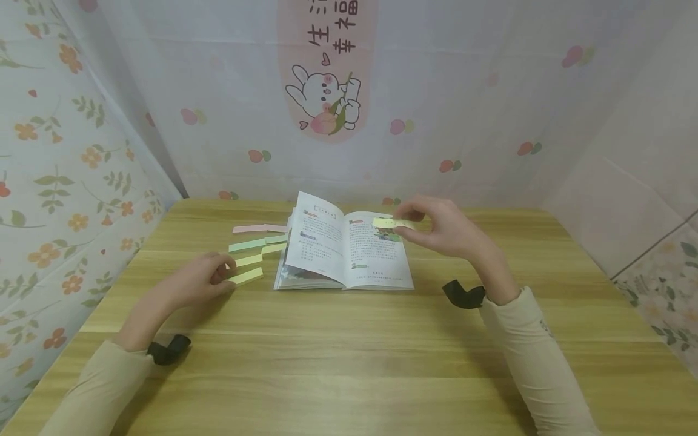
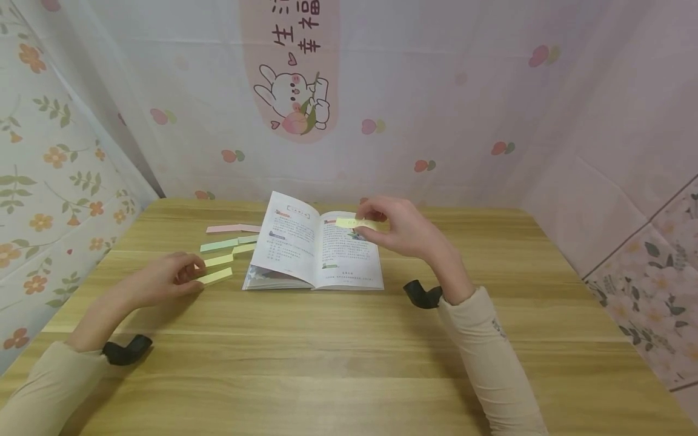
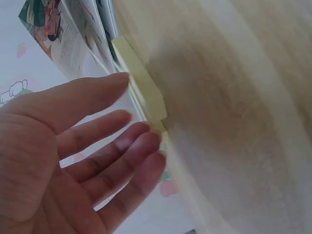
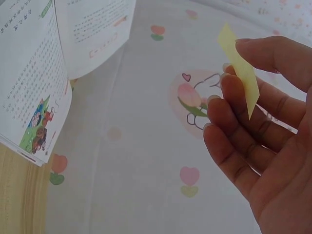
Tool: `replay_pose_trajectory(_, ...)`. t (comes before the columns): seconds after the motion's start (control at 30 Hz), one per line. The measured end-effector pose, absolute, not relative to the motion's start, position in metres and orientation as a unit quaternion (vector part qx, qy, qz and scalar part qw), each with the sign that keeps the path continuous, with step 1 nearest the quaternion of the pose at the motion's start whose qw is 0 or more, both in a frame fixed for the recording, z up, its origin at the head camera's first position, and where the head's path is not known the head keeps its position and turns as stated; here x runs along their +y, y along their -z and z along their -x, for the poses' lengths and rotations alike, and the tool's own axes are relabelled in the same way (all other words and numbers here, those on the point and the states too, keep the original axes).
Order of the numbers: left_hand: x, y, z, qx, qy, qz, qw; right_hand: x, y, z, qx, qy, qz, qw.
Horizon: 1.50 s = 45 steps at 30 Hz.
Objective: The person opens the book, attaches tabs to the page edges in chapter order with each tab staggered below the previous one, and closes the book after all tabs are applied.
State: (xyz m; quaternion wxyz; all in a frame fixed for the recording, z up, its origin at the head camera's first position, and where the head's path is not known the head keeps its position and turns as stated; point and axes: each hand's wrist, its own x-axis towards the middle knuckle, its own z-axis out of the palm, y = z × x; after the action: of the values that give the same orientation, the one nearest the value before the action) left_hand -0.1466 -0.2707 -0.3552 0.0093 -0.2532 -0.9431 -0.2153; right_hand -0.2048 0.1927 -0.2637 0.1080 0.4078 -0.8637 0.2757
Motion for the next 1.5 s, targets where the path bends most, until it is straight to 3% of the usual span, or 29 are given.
replay_pose_trajectory(0.4, -0.252, 0.342, 0.143, -0.932, 0.248, 0.240, 0.109, 0.198, 0.271, 0.204, -0.870, -0.274, -0.398, 0.099)
replay_pose_trajectory(0.93, -0.212, 0.335, 0.151, -0.912, 0.250, 0.279, 0.166, 0.201, 0.278, 0.202, -0.873, -0.275, -0.395, 0.080)
replay_pose_trajectory(1.5, -0.177, 0.336, 0.156, -0.897, 0.265, 0.333, 0.116, 0.208, 0.288, 0.202, -0.871, -0.266, -0.407, 0.071)
